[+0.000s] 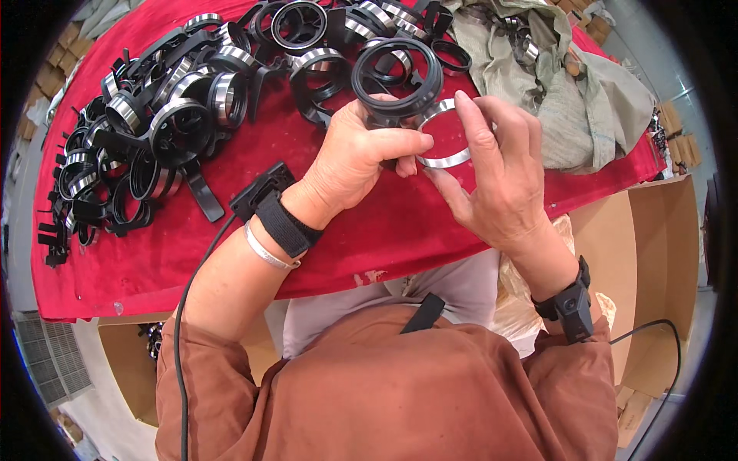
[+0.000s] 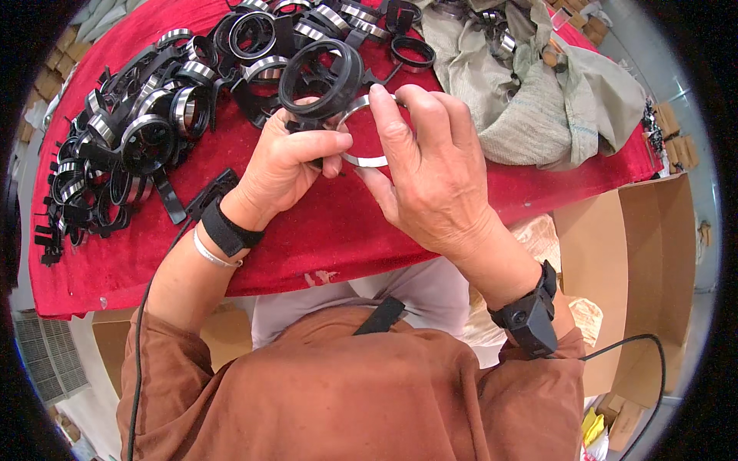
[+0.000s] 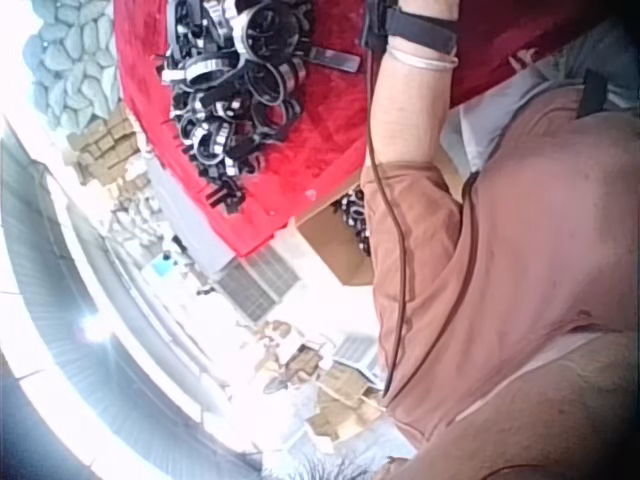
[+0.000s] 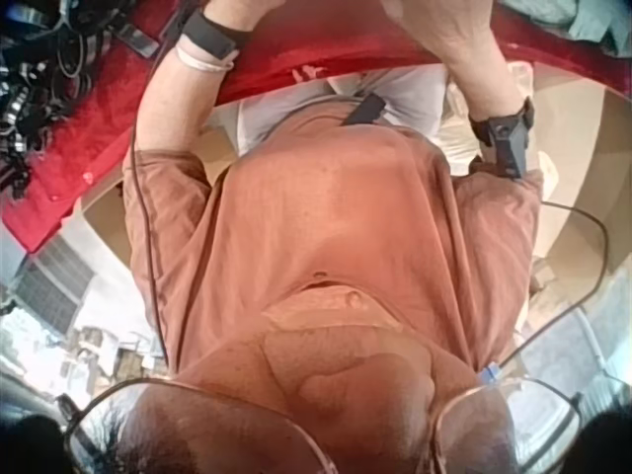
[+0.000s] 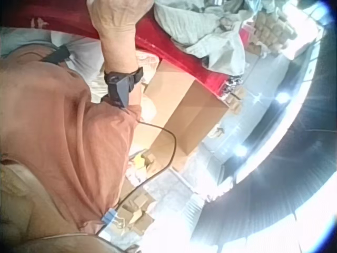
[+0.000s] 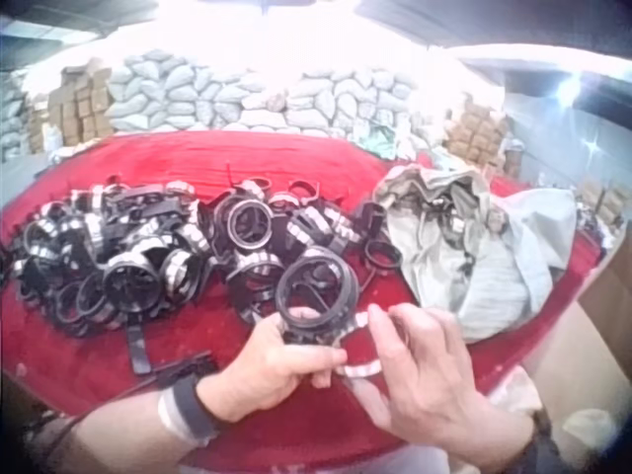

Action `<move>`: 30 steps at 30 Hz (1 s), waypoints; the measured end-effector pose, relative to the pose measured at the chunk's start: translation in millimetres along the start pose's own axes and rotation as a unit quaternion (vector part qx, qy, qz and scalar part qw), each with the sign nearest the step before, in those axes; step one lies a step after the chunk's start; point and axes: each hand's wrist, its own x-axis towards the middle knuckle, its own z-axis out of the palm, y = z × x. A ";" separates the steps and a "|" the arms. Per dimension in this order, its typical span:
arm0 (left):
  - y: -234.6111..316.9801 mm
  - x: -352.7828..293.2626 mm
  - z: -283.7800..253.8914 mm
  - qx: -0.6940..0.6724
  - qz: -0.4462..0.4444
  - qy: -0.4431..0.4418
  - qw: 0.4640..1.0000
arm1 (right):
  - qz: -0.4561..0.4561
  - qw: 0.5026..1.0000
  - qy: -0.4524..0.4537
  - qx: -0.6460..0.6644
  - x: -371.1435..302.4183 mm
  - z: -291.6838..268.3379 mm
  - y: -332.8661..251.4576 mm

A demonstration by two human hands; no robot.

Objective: The recorder is manually assembling metal rings onto black circular plastic components on a table.

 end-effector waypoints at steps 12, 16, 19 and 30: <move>-6.6 -0.5 -3.7 0.020 -0.099 -0.131 0.986 | 0.129 0.980 -0.038 0.148 5.0 -50.6 31.0; -12.4 -3.8 0.4 0.018 -0.107 -0.121 0.987 | 0.042 0.987 -0.105 0.113 22.6 -46.5 28.7; -14.0 -1.9 4.4 0.030 -0.093 -0.130 0.987 | 0.020 0.987 -0.110 0.112 23.4 -42.0 31.5; -8.3 -5.3 1.6 0.046 -0.113 -0.133 0.984 | 0.023 0.978 -0.122 0.169 22.0 -26.7 29.7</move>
